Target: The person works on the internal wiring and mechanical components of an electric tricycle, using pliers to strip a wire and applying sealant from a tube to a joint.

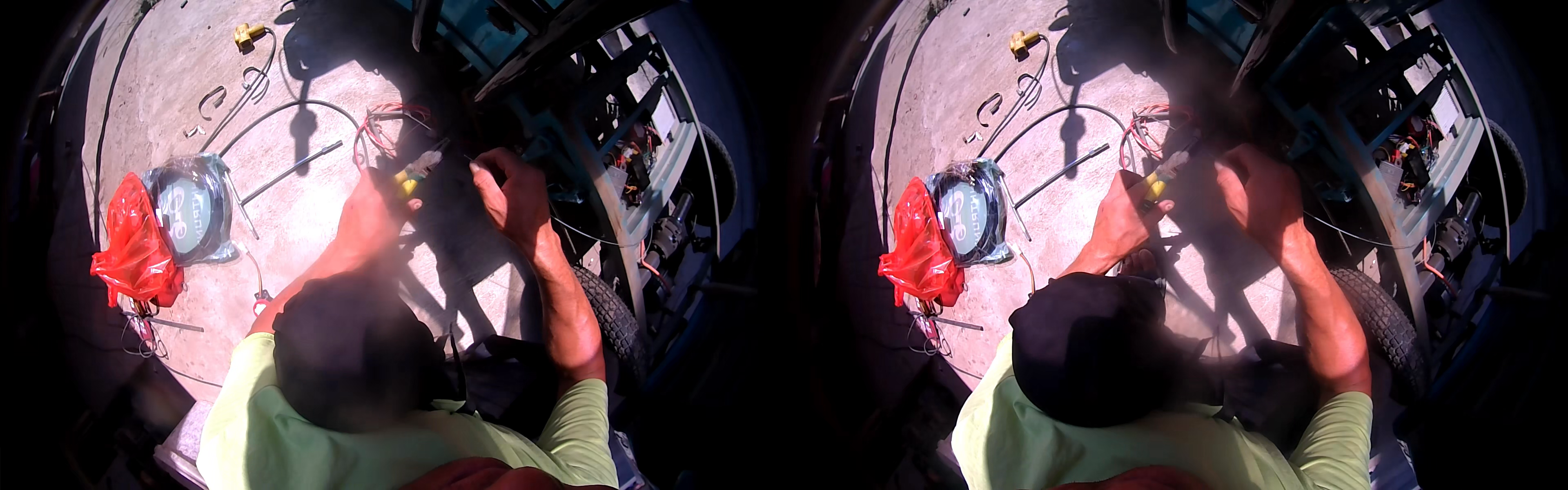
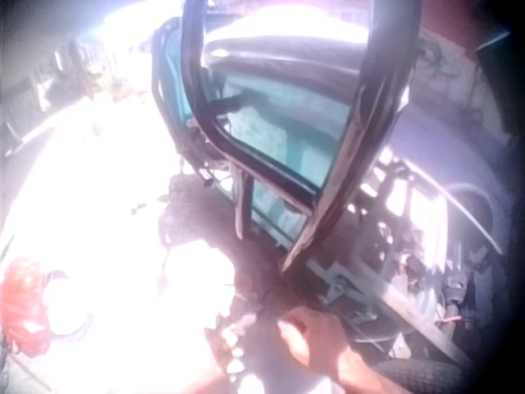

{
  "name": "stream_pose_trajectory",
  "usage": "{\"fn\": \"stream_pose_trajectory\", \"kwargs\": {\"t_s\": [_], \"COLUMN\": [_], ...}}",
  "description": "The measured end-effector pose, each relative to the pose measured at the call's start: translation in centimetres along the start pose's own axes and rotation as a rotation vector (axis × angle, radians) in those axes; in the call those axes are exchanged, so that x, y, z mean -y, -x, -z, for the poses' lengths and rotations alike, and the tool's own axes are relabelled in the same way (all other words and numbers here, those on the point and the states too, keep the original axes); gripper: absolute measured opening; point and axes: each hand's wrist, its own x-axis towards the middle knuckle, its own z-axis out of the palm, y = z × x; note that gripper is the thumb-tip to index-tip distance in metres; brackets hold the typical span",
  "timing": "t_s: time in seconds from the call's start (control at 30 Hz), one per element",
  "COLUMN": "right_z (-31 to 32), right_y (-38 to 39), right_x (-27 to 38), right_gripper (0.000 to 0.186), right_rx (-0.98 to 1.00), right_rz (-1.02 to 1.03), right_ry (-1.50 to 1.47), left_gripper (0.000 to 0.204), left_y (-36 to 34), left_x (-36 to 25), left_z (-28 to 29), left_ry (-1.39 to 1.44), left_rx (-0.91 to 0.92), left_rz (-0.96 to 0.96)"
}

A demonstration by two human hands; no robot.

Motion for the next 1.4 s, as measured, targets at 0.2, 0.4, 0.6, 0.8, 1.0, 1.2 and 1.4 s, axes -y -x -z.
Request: {"fn": "stream_pose_trajectory", "kwargs": {"t_s": [0.2, 0.4, 0.6, 0.8, 1.0, 1.2, 1.4], "right_z": [0.2, 0.8, 0.2, -1.0, 0.3, 2.0, -1.7], "right_y": [-0.2, -0.4, 0.1, -0.1, -0.1, 0.8, 2.6], "right_x": [0.1, 0.5, 0.6, 1.1, 0.4, 3.4, 1.0], "right_gripper": [0.02, 0.024, 0.024, 0.021, 0.024, 0.017, 0.008], "right_rx": [0.021, 0.081, 0.094, 0.073, 0.132, 0.209, 0.139], "right_rz": [-0.018, -0.013, 0.01, 0.066, 0.011, 0.089, 0.32], "right_ry": [-0.01, 0.007, -0.023, -0.055, -0.006, -0.113, -0.171], "left_gripper": [0.029, 0.037, 0.039, 0.037, 0.038, 0.035, 0.027], "left_y": [0.1, 3.3, 11.3, 16.5, 13.9, 12.7, 1.1], "left_x": [5.1, 9.0, 13.9, 15.5, 12.9, 18.3, -1.2], "left_z": [0.6, 3.8, 10.1, 13.8, 10.2, 5.3, 5.3], "left_ry": [0.066, 0.103, -0.254, -0.706, -0.552, -0.541, 0.162], "left_rx": [-0.143, -0.009, -0.03, 0.2, 0.136, 0.149, 0.219], "left_rz": [-0.099, 0.295, 0.515, 0.628, 0.492, 0.234, -0.246]}}
